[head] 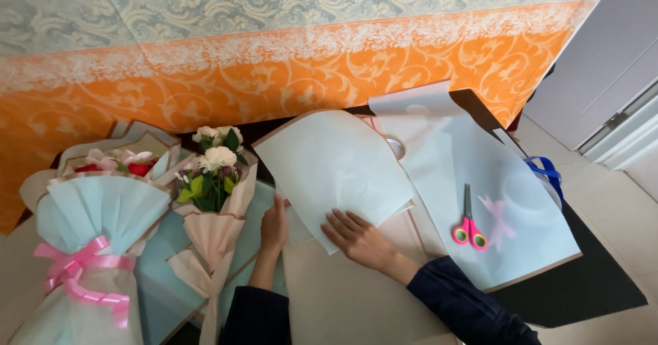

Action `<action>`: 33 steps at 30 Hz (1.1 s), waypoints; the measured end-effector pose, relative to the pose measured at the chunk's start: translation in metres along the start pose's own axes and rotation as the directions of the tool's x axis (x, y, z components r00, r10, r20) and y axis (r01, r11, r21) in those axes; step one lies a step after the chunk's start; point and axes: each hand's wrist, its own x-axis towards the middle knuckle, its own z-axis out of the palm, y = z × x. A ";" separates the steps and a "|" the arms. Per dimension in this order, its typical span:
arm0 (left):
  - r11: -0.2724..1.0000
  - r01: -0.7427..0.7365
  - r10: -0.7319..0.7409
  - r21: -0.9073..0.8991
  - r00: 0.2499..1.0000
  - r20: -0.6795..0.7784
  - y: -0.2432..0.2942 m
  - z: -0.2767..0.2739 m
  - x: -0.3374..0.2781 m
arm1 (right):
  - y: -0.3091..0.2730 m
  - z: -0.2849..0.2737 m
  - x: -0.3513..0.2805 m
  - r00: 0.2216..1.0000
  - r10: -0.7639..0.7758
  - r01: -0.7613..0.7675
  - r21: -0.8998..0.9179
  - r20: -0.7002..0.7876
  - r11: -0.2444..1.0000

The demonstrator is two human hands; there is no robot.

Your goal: The person wraps a small bouquet of flowers in light blue and peach tissue paper, folds the paper around the stems, and ties a pink ribbon around the base. They then prepare additional wrapping paper and ribbon for another bouquet.

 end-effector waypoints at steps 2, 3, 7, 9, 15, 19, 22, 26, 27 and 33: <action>1.000 0.017 -0.017 -0.012 1.000 0.001 -0.033 0.010 0.025 | 0.003 0.004 -0.003 0.995 0.034 -0.042 0.080 0.092 0.996; 0.999 0.031 -0.031 -0.021 0.999 0.009 -0.051 0.014 0.036 | 0.002 0.006 -0.005 0.980 0.067 -0.096 0.150 0.187 0.984; 0.998 0.051 -0.051 0.038 0.999 -0.004 -0.031 0.009 0.026 | 0.000 0.009 -0.008 0.950 0.054 -0.153 0.308 0.308 0.939; 0.992 -0.002 0.005 0.128 1.000 -0.018 -0.029 0.010 0.023 | -0.002 0.002 -0.003 0.919 0.038 -0.240 0.480 0.393 0.844; 0.998 -0.018 0.024 0.061 0.995 -0.098 -0.041 0.010 0.026 | 0.017 0.014 -0.018 0.901 0.192 -0.325 0.313 0.390 0.892; 0.997 -0.072 0.074 0.016 0.988 -0.133 -0.031 0.011 0.021 | 0.021 0.015 -0.025 0.872 0.206 -0.349 0.270 0.443 0.898; 0.998 -0.053 0.058 0.046 0.992 -0.113 -0.017 0.007 0.013 | 0.019 0.020 -0.026 0.872 0.218 -0.332 0.203 0.439 0.921; 0.997 -0.035 0.039 0.076 0.998 -0.054 -0.017 0.006 0.015 | 0.016 0.025 -0.028 0.850 0.244 -0.350 0.154 0.467 0.924; 0.994 -0.055 0.061 0.096 0.996 -0.063 -0.024 0.008 0.019 | 0.016 0.026 -0.028 0.831 0.251 -0.366 0.148 0.496 0.919; 0.980 -0.165 0.180 0.114 0.973 -0.143 0.000 0.004 0.001 | 0.017 0.023 -0.027 0.829 0.218 -0.353 0.181 0.515 0.918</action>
